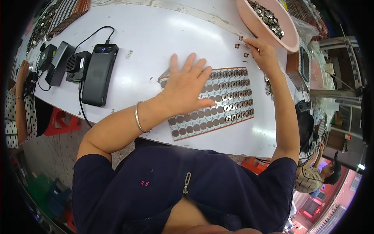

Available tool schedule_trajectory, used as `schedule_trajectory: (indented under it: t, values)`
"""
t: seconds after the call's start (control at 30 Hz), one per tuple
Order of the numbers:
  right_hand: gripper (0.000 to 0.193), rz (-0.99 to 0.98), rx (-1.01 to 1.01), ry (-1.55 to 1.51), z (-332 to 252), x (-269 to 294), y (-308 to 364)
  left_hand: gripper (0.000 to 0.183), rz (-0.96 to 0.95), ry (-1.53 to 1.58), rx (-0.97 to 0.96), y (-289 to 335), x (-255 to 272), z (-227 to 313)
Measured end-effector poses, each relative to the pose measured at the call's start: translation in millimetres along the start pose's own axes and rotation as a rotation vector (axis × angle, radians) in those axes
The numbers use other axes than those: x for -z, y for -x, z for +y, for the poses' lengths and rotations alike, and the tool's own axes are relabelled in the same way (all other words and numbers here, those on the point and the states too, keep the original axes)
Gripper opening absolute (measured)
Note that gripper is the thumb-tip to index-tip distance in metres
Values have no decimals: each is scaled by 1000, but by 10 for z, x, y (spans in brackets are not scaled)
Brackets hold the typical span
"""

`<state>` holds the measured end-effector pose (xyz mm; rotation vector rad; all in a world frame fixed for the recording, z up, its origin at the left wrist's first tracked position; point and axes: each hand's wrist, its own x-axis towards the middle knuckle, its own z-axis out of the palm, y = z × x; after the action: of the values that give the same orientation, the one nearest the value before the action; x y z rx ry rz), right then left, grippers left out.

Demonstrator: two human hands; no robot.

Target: The person inserts small metal contacts or components into a flexible circuit board by hand, securing them in place.

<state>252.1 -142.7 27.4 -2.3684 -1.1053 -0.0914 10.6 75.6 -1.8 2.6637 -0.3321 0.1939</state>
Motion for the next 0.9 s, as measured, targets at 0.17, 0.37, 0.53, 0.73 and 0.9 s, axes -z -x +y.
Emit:
schedule_trajectory:
  t: [0.17,0.37,0.53,0.73,0.9]
  values:
    - [20,-32,112,33,-77,-152,18,89,6,-48,21,6,-5,34]
    - [18,17,126,218,-114,-342,25,89,32,-62,-8,5,7,43]
    - [17,112,-20,3,-352,-275,138,93,37,-84,21,-12,-33,15]
    - [18,-239,-521,-534,-950,-119,533,94,32,-93,30,-7,-30,19]
    - [17,-123,-441,-375,-1021,-106,572,100,33,-62,35,0,-31,15]
